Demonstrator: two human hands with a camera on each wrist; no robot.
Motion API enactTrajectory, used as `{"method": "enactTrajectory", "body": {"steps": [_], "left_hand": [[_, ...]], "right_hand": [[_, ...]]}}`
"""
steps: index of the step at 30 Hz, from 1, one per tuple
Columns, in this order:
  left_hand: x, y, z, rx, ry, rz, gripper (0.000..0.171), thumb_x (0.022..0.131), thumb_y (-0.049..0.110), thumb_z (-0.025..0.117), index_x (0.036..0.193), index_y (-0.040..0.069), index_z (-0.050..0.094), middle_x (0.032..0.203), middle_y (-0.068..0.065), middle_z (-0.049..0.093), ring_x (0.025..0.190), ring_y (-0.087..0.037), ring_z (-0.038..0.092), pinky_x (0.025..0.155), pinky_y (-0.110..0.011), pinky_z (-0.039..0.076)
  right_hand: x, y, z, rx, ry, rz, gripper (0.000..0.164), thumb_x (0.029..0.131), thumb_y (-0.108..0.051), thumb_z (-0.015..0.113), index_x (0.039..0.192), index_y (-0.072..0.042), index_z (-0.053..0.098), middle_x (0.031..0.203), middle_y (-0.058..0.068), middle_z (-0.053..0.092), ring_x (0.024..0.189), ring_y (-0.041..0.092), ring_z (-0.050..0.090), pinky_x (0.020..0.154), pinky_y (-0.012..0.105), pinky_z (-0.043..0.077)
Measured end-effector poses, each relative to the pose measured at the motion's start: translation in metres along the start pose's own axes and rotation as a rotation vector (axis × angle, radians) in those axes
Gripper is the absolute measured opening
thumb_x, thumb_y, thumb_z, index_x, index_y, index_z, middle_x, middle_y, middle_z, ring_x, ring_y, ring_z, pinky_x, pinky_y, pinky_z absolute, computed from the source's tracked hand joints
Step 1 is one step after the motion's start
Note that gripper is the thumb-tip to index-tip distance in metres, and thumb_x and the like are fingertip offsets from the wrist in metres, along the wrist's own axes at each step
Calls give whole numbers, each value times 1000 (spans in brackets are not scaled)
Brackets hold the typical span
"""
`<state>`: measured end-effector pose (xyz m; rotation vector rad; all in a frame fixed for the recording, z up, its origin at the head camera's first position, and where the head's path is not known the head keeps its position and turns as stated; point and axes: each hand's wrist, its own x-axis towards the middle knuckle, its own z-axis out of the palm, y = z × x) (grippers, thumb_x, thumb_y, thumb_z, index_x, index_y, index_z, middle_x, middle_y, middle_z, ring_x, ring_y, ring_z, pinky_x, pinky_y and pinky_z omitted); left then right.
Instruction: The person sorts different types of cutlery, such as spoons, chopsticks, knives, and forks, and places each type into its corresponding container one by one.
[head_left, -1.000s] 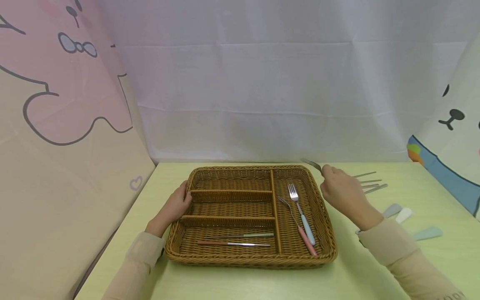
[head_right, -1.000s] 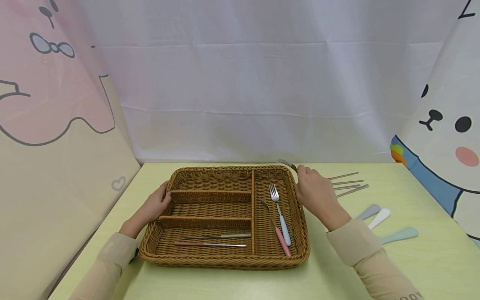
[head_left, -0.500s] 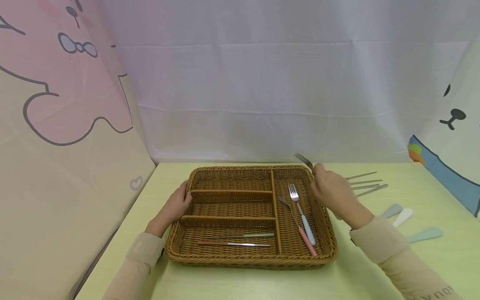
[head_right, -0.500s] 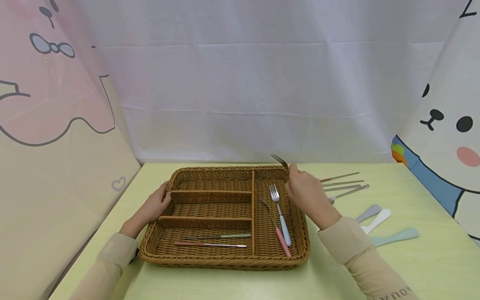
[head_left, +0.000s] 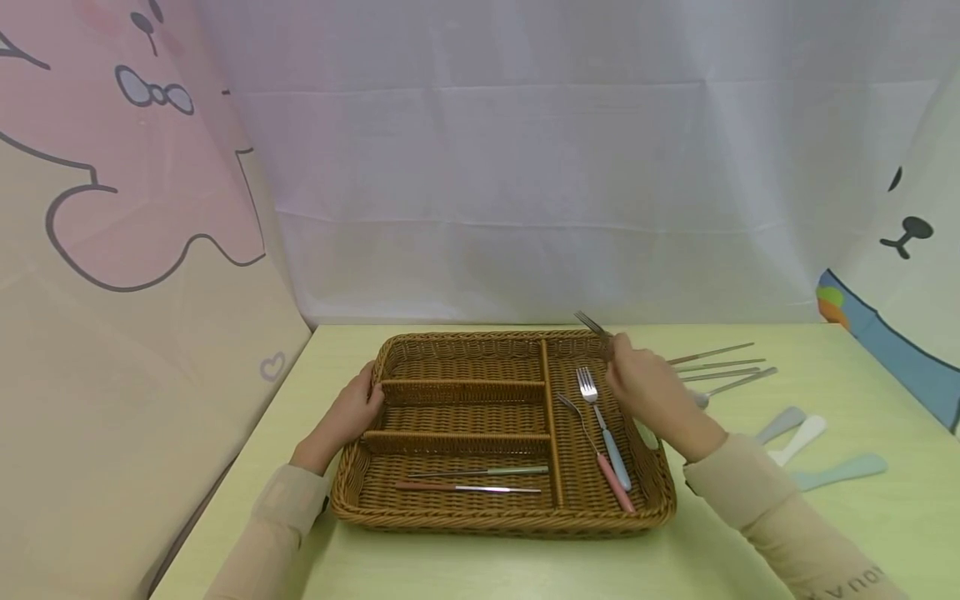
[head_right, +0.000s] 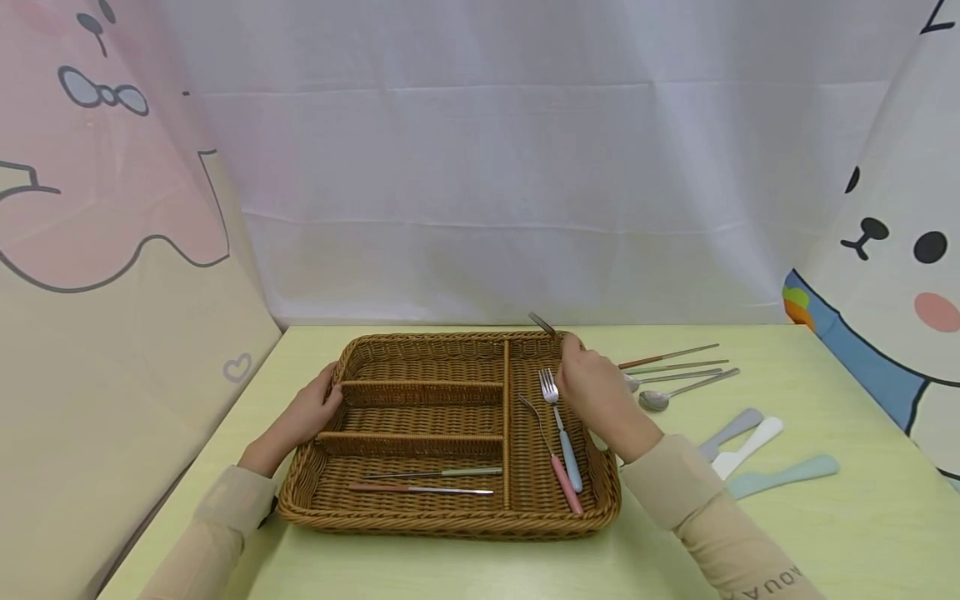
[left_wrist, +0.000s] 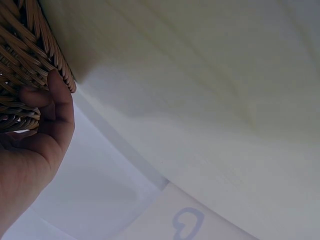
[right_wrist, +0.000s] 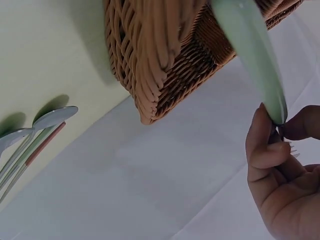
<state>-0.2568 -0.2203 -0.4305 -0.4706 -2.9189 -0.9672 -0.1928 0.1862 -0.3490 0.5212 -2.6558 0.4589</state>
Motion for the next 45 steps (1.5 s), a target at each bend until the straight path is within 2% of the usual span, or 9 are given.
{"method": "enactTrajectory", "body": {"steps": [8,11,16,23,29,35,39,45], "left_hand": [[-1,1,-1,2,-5,-7,54,98,14,31,141,-11,10,139,-36,29,124,-47,32,99,-61,35],[0,1,-1,-4,-9,-11,54,98,15,31,141,-11,10,140,-36,28,125,-46,32,99,-61,35],[0,0,0,-4,-7,-13,54,98,14,31,141,-11,11,139,-36,29,124,-46,32,99,-61,35],[0,0,0,-1,-6,-11,54,98,14,31,141,-11,10,140,-36,28,125,-46,31,99,-61,35],[0,0,-1,6,-7,-13,55,98,16,31,141,-10,9,140,-36,27,125,-46,30,99,-61,34],[0,0,-1,-4,-7,-13,55,98,15,31,141,-10,10,140,-36,28,125,-46,32,99,-61,35],[-1,0,-1,-4,-13,-23,55,98,15,31,141,-10,9,141,-36,26,126,-46,30,99,-61,34],[0,-1,0,4,-10,-25,56,98,16,31,141,-10,9,141,-36,27,126,-46,30,100,-61,33]], "right_hand": [[-3,0,8,26,-10,5,10,83,3,44,77,-3,39,45,-1,32,34,9,27,33,22,20],[-5,0,11,39,-34,32,12,83,2,45,76,-4,37,46,-1,32,35,10,28,33,21,21],[-8,1,16,53,-74,87,12,82,2,50,75,-2,40,49,2,38,36,13,34,31,24,27],[-9,5,25,-12,-82,81,11,81,0,56,78,7,47,53,9,46,39,17,43,32,31,38],[-10,6,31,-2,-83,86,10,81,4,51,85,12,45,49,10,46,35,17,43,29,32,38],[-11,7,35,49,-95,88,13,80,9,44,90,9,37,46,8,43,31,14,39,27,28,34],[-12,8,36,18,-169,65,7,80,10,44,79,2,43,48,7,44,37,15,42,32,29,35],[-10,8,37,-61,-262,45,25,79,9,49,59,-7,49,50,7,48,44,17,46,39,32,41]]}}
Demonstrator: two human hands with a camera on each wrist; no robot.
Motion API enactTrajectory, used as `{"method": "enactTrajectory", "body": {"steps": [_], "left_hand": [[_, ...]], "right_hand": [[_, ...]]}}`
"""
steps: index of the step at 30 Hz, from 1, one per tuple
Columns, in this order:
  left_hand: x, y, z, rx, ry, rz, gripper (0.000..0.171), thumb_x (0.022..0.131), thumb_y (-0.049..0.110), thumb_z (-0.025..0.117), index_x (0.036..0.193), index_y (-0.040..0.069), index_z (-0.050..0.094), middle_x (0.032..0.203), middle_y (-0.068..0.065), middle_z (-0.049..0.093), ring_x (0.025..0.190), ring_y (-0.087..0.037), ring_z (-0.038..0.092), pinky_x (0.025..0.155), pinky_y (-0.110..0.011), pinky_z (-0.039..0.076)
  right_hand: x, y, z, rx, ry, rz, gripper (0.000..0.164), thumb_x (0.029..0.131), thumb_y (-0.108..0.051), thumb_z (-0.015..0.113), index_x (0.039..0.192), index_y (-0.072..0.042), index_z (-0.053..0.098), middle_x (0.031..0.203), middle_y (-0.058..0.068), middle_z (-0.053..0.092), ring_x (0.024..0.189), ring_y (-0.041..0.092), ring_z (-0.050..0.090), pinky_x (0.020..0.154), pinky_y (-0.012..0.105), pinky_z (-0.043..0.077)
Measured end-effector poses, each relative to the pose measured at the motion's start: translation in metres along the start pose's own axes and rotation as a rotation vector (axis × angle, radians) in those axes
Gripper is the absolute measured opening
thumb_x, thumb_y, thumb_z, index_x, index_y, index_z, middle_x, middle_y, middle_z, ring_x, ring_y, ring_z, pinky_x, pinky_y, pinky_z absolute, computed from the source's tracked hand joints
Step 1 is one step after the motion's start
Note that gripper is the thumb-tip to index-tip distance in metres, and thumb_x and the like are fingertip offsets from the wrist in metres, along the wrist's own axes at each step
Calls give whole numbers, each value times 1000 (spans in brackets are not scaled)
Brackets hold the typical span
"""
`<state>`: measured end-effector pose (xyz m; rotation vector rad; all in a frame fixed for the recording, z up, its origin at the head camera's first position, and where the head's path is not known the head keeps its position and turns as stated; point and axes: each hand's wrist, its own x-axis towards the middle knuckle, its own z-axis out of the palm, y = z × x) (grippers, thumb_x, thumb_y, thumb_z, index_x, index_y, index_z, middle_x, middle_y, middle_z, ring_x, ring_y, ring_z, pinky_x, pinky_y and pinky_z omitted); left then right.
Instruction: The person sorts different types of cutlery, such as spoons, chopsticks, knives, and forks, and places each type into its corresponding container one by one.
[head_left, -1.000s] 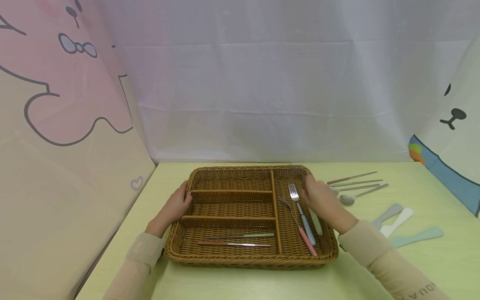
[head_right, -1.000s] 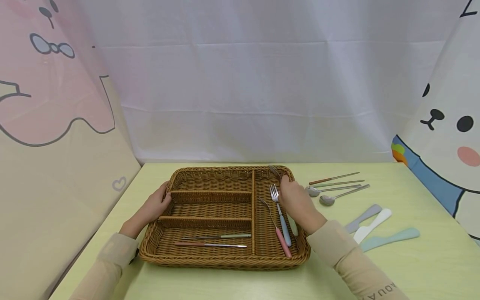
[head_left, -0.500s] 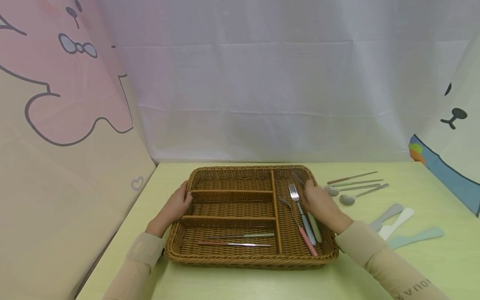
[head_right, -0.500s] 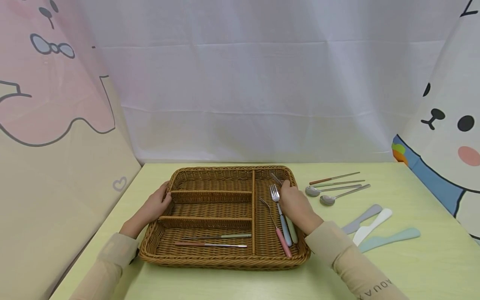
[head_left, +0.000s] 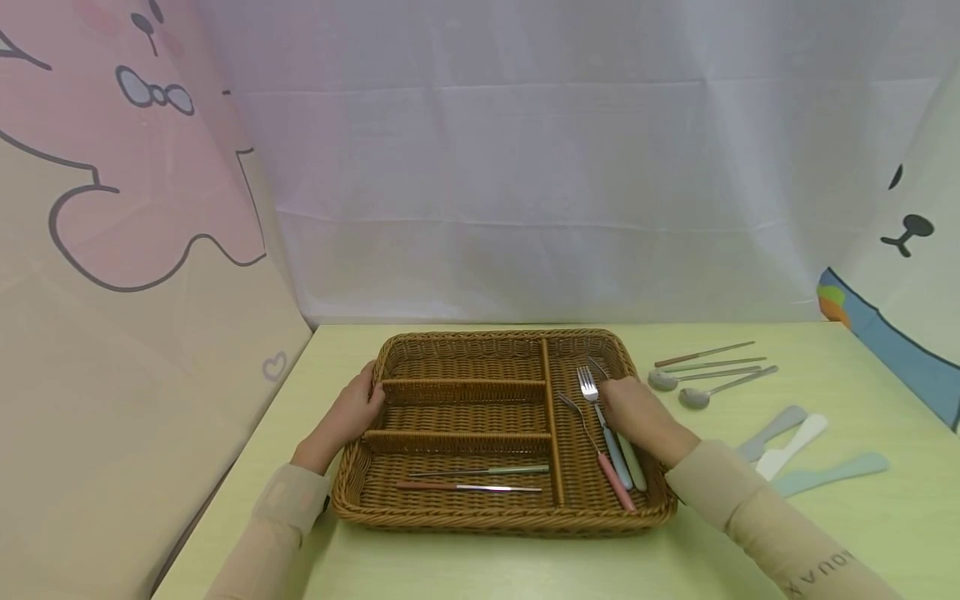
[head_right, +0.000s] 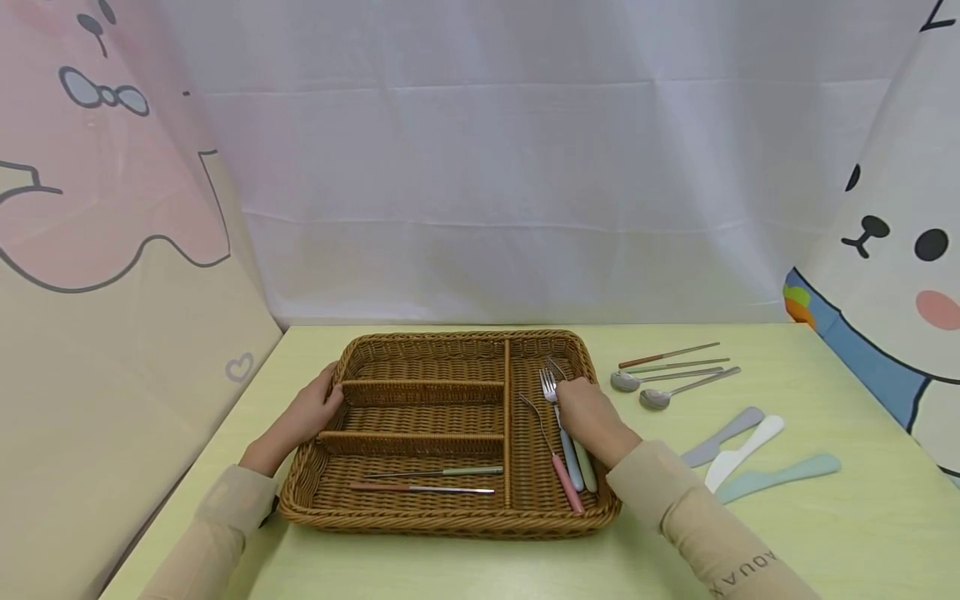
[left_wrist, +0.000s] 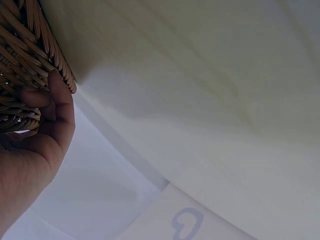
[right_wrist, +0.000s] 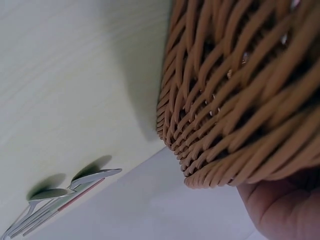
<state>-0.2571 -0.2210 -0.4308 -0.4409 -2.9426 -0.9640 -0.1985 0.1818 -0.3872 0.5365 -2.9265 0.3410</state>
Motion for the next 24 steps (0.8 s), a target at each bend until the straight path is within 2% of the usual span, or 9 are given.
{"method": "enactTrajectory", "body": {"steps": [10,18,24], "left_hand": [[1,-1,0,12,10,14,54,98,15,32,140,-11,11,139,-37,28,125,-46,31,100,-61,34],[1,-1,0,18,10,15,54,98,15,32,140,-12,11,139,-37,28,125,-47,31,99,-61,34],[1,-2,1,15,12,12,54,98,15,32,140,-11,11,139,-36,29,124,-46,32,99,-60,35]], "right_hand": [[-1,-2,4,-71,-40,18,29,79,7,50,54,-7,47,50,9,50,41,18,48,36,36,44],[-2,-4,2,-102,-84,8,19,76,9,54,62,-3,55,57,12,57,49,24,54,41,39,47],[-2,-3,3,-112,-84,5,19,76,9,55,62,-4,56,57,12,57,49,24,54,42,38,46]]}}
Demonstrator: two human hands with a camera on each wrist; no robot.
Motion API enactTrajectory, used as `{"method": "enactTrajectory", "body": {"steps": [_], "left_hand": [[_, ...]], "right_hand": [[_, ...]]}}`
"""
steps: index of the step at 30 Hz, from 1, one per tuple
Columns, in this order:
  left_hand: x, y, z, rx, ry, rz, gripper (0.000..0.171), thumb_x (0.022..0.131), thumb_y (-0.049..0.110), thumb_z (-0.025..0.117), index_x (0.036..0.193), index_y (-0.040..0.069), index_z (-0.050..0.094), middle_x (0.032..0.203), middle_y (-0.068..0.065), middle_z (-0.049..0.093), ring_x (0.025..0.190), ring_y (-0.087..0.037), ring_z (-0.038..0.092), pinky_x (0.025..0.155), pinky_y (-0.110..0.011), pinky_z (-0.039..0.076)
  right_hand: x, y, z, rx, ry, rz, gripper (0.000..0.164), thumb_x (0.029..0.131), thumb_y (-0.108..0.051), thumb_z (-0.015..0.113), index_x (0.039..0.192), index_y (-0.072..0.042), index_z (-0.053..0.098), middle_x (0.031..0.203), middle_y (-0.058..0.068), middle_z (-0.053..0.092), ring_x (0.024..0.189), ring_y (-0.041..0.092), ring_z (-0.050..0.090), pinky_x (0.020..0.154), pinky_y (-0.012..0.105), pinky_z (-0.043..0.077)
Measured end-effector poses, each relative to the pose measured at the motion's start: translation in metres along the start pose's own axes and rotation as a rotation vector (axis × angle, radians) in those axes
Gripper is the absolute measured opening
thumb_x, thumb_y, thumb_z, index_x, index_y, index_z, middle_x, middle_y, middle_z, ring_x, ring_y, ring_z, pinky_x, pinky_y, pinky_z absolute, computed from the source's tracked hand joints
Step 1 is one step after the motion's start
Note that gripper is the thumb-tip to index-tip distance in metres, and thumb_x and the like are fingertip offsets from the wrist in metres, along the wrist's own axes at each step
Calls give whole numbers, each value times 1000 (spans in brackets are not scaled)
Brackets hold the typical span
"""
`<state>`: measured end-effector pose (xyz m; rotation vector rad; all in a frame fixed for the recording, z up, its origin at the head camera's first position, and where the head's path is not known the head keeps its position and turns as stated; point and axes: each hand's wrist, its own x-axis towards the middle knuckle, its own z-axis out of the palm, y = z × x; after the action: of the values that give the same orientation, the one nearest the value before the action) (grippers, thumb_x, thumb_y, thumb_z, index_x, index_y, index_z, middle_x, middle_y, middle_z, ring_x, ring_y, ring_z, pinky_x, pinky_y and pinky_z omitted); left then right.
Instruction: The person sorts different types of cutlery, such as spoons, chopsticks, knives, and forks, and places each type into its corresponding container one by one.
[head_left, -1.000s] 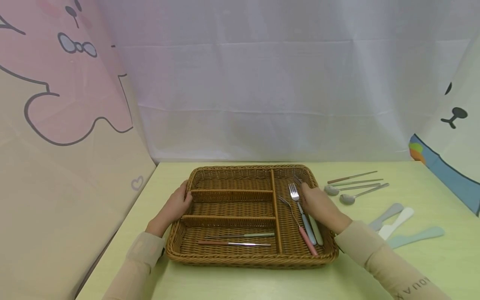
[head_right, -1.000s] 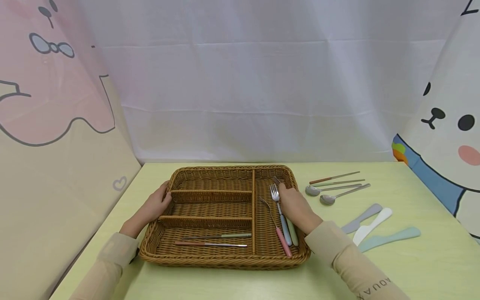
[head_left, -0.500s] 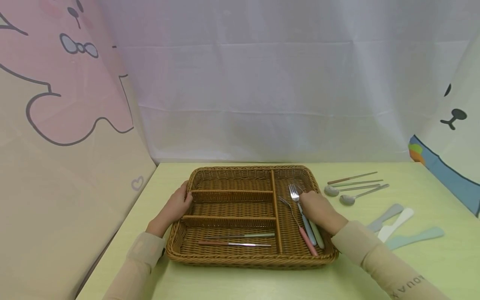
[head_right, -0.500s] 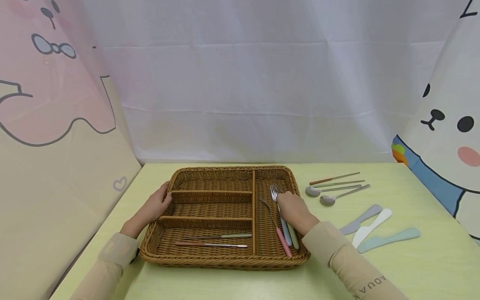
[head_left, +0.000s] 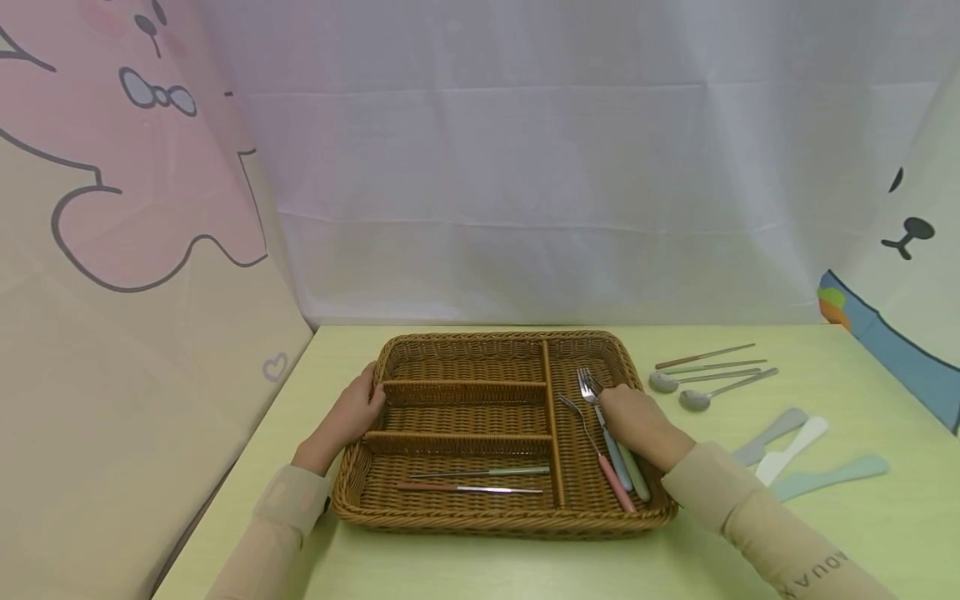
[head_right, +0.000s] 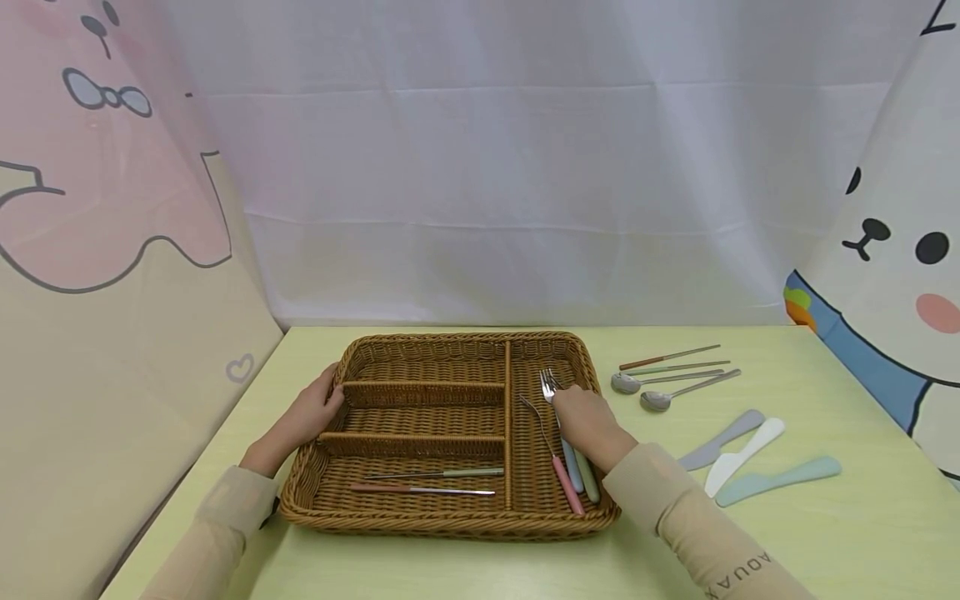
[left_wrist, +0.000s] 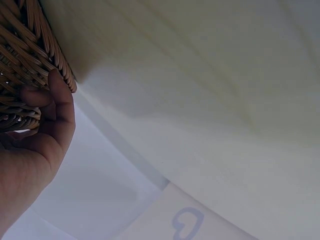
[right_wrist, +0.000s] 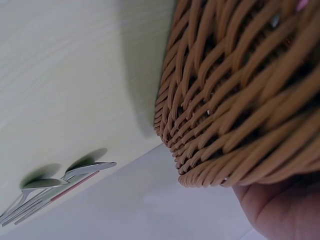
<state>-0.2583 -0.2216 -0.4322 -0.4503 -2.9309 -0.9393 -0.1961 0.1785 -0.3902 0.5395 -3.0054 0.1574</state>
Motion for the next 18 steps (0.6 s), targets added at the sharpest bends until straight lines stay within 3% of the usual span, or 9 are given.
{"method": "enactTrajectory", "body": {"steps": [13,18], "left_hand": [[-1,2,-1,1,-15,-35,56,98,19,31,141,-11,10,140,-37,28,125,-47,31,100,-61,34],[-1,1,0,-3,-7,-22,56,97,17,31,141,-11,10,139,-36,30,124,-46,32,99,-60,35]], "right_hand": [[-4,1,-1,30,68,-42,21,76,12,51,62,-4,52,54,12,53,47,20,50,40,34,42],[-4,2,-5,108,87,-45,26,77,12,49,59,-7,47,52,6,48,46,15,43,41,30,37]]}}
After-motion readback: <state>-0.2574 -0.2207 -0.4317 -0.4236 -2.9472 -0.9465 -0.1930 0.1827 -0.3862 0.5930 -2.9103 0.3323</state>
